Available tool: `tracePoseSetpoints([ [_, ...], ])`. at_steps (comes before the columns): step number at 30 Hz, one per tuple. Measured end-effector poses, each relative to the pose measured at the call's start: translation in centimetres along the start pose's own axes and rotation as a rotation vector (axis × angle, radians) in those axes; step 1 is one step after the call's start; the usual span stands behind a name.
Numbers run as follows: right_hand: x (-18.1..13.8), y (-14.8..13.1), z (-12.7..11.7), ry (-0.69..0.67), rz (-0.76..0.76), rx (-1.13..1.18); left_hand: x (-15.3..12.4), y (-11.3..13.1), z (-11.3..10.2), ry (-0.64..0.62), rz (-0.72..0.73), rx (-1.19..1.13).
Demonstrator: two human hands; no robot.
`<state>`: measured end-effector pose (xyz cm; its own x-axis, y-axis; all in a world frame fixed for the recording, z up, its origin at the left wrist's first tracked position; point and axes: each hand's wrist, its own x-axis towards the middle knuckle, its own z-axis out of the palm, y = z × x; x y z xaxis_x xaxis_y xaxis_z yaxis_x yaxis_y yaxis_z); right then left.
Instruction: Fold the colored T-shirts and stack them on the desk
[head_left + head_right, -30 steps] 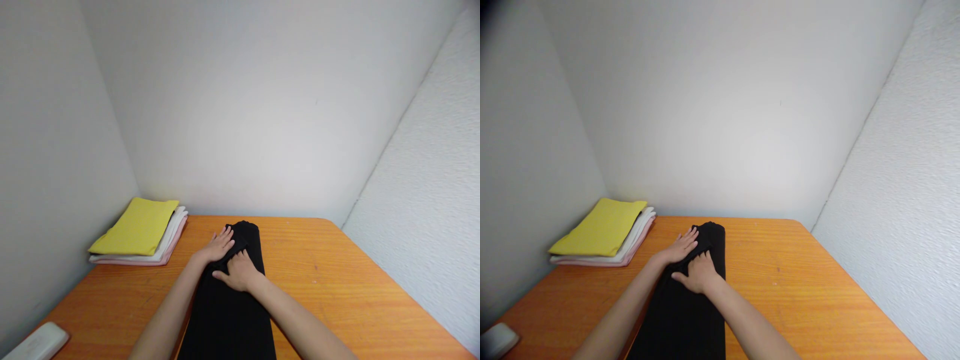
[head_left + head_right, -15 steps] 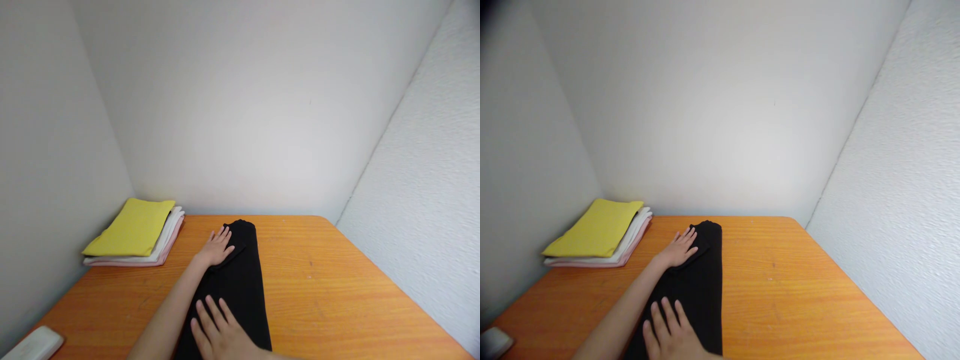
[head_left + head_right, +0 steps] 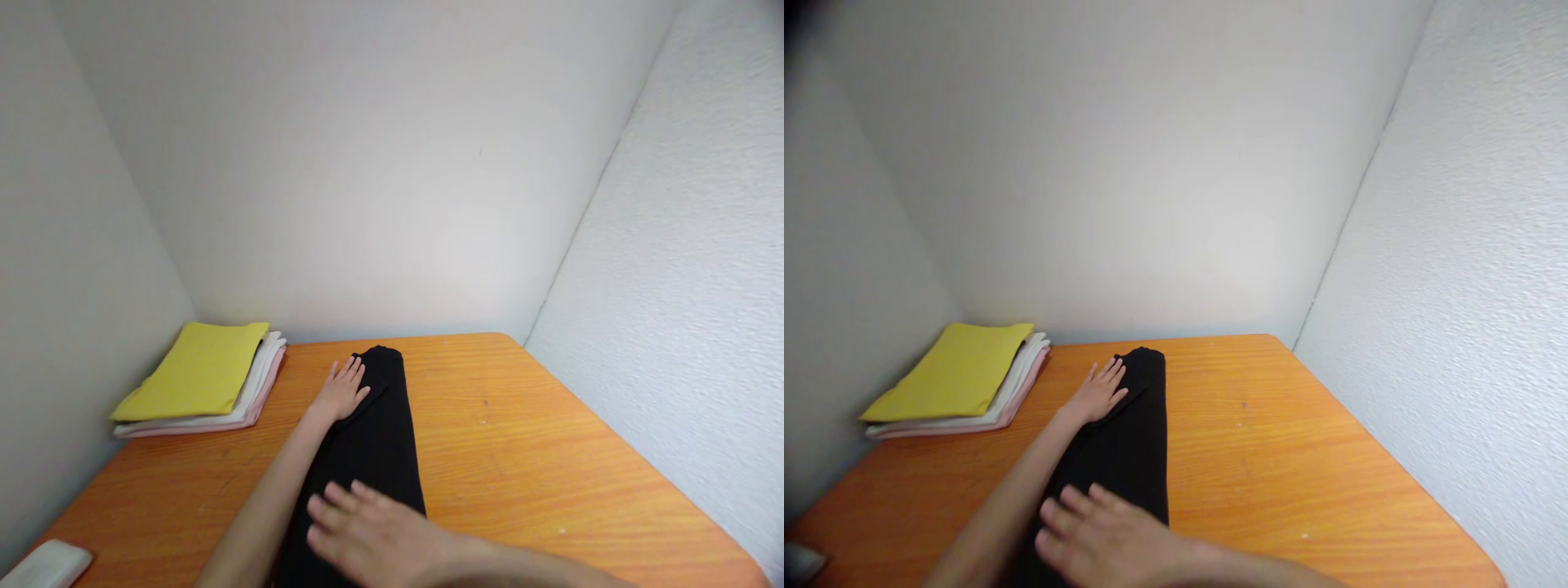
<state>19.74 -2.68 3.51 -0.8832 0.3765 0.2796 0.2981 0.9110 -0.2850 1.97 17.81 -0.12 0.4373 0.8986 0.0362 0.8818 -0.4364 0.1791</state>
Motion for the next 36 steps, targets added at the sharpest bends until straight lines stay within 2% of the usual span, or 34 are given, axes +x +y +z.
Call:
tracePoseSetpoints([
  [3, 0.7, 5.6, -3.8, 0.003, 0.296, -0.032, 0.5, 0.8, -0.1, -0.006, 0.025, -0.011],
  [5, 1.0, 10.0, -4.4, 0.024, 0.487, -0.087, 0.6, 1.6, 0.1, -0.019, 0.035, -0.021],
  [8, 1.0, 15.6, -3.1, 0.004, 0.635, -0.162, 0.5, 2.7, 1.0, -0.018, 0.038, -0.008],
  [12, 0.6, 19.0, -0.8, -0.030, 0.642, -0.213, 0.1, 3.3, 2.1, 0.023, 0.024, 0.036],
  [21, 0.5, 21.3, -0.1, -0.049, 0.580, -0.318, 0.4, 3.3, 3.6, 0.143, -0.033, 0.086],
  [25, 0.9, 21.1, 0.0, -0.048, 0.593, -0.406, 0.3, 3.5, 3.7, 0.191, -0.032, 0.103],
  [31, 1.7, 18.3, -1.3, -0.026, 0.544, -0.579, -1.0, 5.0, 1.2, 0.295, 0.019, 0.130],
  [36, 0.4, 14.4, -1.1, -0.021, 0.400, -0.504, -5.2, 5.8, -1.2, 0.331, 0.112, 0.152],
])
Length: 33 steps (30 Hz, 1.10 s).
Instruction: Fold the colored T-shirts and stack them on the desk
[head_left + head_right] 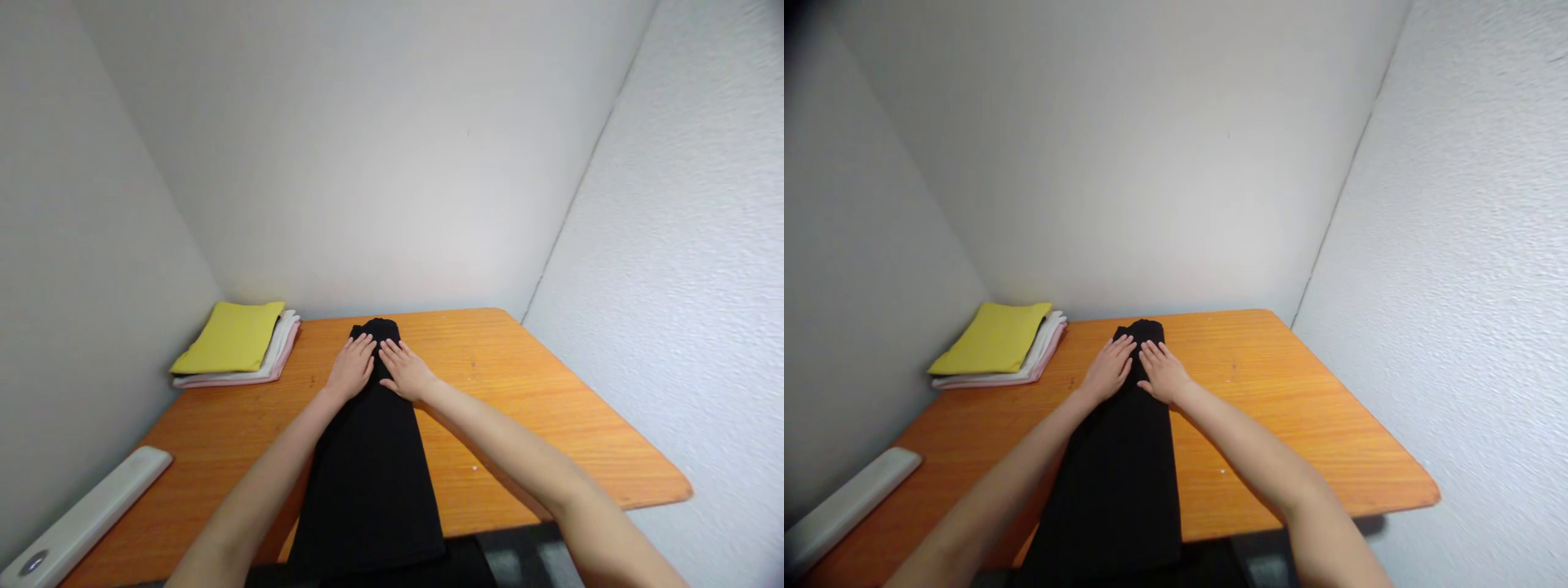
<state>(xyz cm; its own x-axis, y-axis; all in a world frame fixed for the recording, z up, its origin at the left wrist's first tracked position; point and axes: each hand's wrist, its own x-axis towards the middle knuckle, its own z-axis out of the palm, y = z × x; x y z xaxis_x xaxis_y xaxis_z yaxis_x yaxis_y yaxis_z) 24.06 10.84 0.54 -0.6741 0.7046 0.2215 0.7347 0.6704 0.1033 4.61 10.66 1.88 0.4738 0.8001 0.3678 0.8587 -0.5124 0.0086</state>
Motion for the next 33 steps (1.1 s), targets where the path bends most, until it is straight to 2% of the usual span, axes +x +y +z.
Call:
tracePoseSetpoints([
  [4, -2.9, -2.0, -0.1, -0.042, -0.109, 0.131, -4.5, -0.1, -1.9, -0.052, 0.109, -0.022],
  [8, -4.7, -3.3, 0.1, -0.089, -0.122, 0.245, -8.2, -0.2, -2.3, -0.192, 0.152, -0.047],
  [11, -5.1, -3.6, 0.2, -0.089, -0.091, 0.290, -9.6, 0.1, -1.9, -0.277, 0.099, -0.041],
  [15, -5.4, -3.7, 0.0, -0.070, -0.090, 0.307, -9.9, 0.2, -1.3, -0.301, 0.068, -0.038],
  [19, -6.8, -4.4, -1.5, -0.059, -0.087, 0.325, -9.4, 0.1, -1.7, -0.325, 0.091, -0.014],
  [21, -8.5, -5.1, -3.0, 0.000, -0.086, 0.345, -8.7, 0.2, -2.1, -0.298, 0.103, 0.003],
  [24, -12.3, -6.6, -5.9, 0.108, -0.027, 0.393, -7.0, 1.1, -2.8, -0.207, 0.116, 0.001],
  [27, -16.8, -8.4, -8.3, 0.096, 0.034, 0.366, -4.2, 2.5, -2.9, -0.176, 0.145, -0.029],
  [30, -20.4, -10.2, -9.2, 0.024, 0.020, 0.265, -1.3, 4.2, -1.7, -0.237, 0.134, -0.089],
  [33, -22.1, -11.6, -9.0, -0.009, 0.018, 0.188, 0.6, 6.0, 0.5, -0.294, 0.096, -0.135],
])
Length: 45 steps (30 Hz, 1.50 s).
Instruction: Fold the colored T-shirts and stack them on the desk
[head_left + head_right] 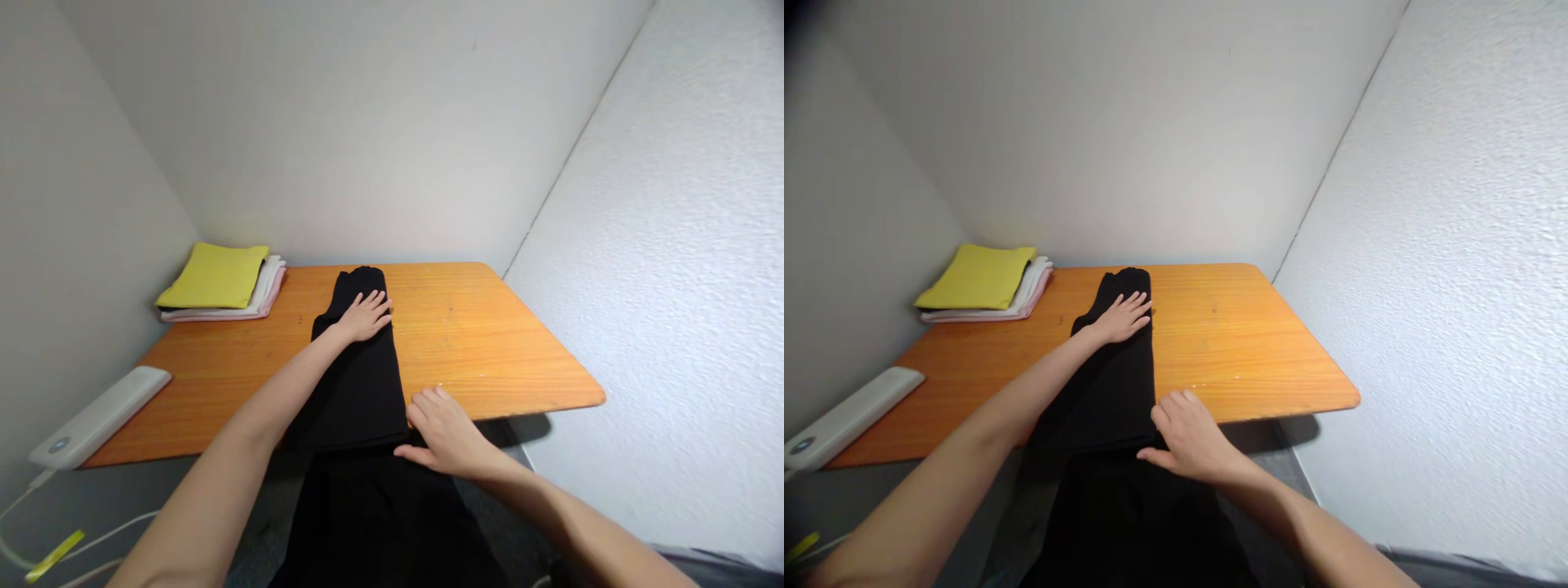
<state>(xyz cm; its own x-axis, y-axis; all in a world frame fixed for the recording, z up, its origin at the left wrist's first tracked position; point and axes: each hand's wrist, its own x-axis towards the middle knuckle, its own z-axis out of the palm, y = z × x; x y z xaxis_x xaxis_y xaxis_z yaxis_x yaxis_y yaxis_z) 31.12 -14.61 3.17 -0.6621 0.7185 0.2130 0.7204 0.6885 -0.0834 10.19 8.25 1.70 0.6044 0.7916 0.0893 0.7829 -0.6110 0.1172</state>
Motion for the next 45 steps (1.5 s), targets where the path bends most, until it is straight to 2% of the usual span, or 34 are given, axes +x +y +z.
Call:
tracePoseSetpoints([
  [4, 0.0, -0.6, 1.0, 0.040, -0.019, -0.038, 1.6, 1.5, 2.7, -0.004, -0.042, -0.017],
  [8, 0.3, -0.4, 2.0, 0.067, -0.143, -0.129, 1.5, 2.1, 3.9, 0.019, -0.079, -0.022],
  [16, -1.0, 0.4, 3.3, 0.207, -0.311, -0.124, 1.3, 2.8, 3.3, 0.029, -0.103, -0.043],
  [20, -1.5, 0.8, 3.5, 0.287, -0.255, -0.091, 0.4, 3.5, 1.8, 0.036, -0.099, -0.049],
  [22, -1.7, 1.1, 3.6, 0.346, -0.207, -0.102, -1.5, 3.7, 0.2, 0.065, -0.048, -0.056],
  [25, -1.6, 1.7, 3.7, 0.432, -0.241, -0.177, -6.9, 4.2, -2.7, 0.120, 0.127, -0.123],
  [28, -1.1, 2.2, 3.8, 0.458, -0.333, -0.284, -13.9, 4.9, -5.0, 0.033, 0.207, -0.196],
  [30, -0.6, 2.4, 3.9, 0.458, -0.362, -0.328, -18.3, 5.2, -5.3, -0.041, 0.194, -0.215],
  [32, -0.3, 2.4, 4.2, 0.454, -0.366, -0.358, -21.7, 5.1, -4.3, -0.103, 0.182, -0.202],
  [35, -0.1, 2.3, 4.5, 0.441, -0.341, -0.396, -24.7, 4.4, -1.1, -0.131, 0.163, -0.084],
  [39, -0.4, 1.9, 4.1, 0.371, -0.308, -0.387, -26.2, 3.6, 2.5, -0.012, 0.131, 0.041],
  [45, -1.3, 1.7, 3.3, 0.309, -0.290, -0.292, -27.0, 3.5, 3.2, 0.137, 0.200, 0.079],
])
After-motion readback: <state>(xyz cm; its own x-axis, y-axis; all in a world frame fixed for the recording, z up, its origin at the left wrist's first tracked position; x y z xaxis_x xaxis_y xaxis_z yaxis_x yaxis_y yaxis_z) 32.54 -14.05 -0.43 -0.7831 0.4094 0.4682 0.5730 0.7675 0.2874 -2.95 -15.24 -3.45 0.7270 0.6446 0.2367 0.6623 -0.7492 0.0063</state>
